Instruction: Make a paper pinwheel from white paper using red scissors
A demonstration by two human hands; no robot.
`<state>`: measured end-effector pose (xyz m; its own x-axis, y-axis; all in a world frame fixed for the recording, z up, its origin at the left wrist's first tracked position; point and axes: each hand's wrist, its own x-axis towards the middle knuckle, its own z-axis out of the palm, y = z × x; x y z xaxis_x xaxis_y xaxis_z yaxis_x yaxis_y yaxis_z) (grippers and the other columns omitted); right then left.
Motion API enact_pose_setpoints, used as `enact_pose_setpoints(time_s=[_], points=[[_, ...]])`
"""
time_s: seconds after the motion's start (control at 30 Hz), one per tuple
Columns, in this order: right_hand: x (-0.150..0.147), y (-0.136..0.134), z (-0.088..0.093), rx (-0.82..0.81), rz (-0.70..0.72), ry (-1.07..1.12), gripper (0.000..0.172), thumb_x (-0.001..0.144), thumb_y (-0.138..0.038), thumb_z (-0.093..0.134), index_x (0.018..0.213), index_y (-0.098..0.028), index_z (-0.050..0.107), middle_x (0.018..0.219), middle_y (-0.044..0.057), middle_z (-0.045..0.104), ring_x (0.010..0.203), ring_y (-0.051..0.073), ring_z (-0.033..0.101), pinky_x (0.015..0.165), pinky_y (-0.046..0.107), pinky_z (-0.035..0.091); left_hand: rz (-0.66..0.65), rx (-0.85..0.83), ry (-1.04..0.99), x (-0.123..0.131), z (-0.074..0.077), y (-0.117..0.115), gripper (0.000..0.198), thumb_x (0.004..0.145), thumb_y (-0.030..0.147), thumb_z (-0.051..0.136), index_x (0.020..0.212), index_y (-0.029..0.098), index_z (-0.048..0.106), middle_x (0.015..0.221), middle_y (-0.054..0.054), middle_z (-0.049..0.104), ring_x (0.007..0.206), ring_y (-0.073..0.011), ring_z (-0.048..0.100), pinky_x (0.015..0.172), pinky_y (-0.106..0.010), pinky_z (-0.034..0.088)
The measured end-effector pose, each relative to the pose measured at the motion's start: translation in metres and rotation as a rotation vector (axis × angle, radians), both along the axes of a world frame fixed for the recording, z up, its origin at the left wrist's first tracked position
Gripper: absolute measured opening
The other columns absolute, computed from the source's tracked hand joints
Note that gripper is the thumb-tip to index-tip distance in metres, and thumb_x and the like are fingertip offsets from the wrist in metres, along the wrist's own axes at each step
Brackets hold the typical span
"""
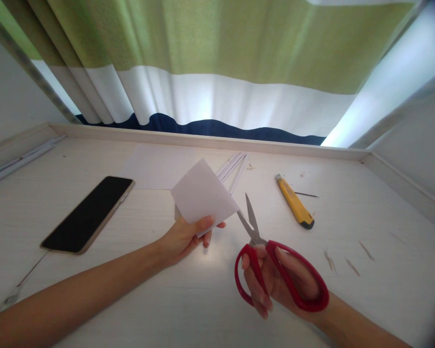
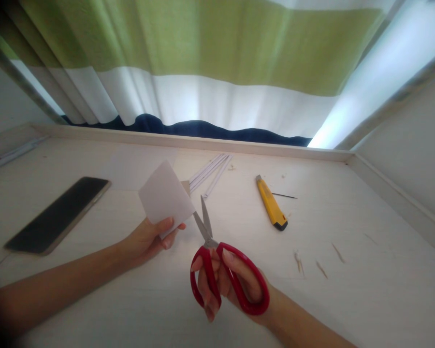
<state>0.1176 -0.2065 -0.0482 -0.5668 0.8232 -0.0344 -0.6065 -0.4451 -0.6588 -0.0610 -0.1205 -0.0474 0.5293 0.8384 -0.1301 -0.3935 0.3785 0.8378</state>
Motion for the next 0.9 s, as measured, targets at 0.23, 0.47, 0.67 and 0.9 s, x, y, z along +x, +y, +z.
enact_pose_setpoints(time_s=[0.23, 0.47, 0.67, 0.9], points=[[-0.001, -0.002, 0.002, 0.007, 0.012, -0.007, 0.042, 0.084, -0.044, 0.034, 0.095, -0.008, 0.054, 0.061, 0.003, 0.051, 0.047, 0.009, 0.047, 0.046, 0.023, 0.043, -0.08, 0.108, 0.06, -0.002, -0.005, -0.004, 0.028, 0.063, 0.032, 0.069, 0.082, 0.012, 0.065, 0.058, -0.003, 0.063, 0.038, -0.005, 0.047, 0.04, -0.016, 0.039], [0.0, -0.003, 0.002, 0.024, 0.006, -0.052, 0.043, 0.084, -0.047, 0.033, 0.098, -0.01, 0.052, 0.06, 0.002, 0.051, 0.045, 0.009, 0.045, 0.046, 0.024, 0.043, -0.089, 0.151, 0.13, -0.005, -0.012, -0.004, 0.027, 0.064, 0.031, 0.068, 0.084, 0.013, 0.066, 0.072, -0.007, 0.067, 0.044, -0.0069, 0.051, 0.045, -0.018, 0.042], [0.0, -0.002, 0.001, 0.039, -0.002, -0.017, 0.042, 0.084, -0.045, 0.034, 0.093, -0.009, 0.054, 0.059, 0.003, 0.051, 0.048, 0.009, 0.047, 0.045, 0.023, 0.043, -0.061, 0.152, 0.138, -0.004, -0.01, -0.006, 0.021, 0.065, 0.029, 0.068, 0.079, 0.014, 0.066, 0.063, -0.004, 0.065, 0.041, -0.0071, 0.05, 0.039, -0.017, 0.04], [0.0, -0.002, 0.002, 0.047, 0.0, -0.016, 0.043, 0.085, -0.044, 0.032, 0.092, -0.009, 0.054, 0.058, 0.002, 0.049, 0.048, 0.009, 0.045, 0.045, 0.022, 0.042, -0.037, 0.135, 0.149, -0.002, -0.009, -0.007, 0.022, 0.063, 0.027, 0.069, 0.079, 0.012, 0.066, 0.06, -0.004, 0.065, 0.04, -0.0077, 0.049, 0.037, -0.018, 0.041]])
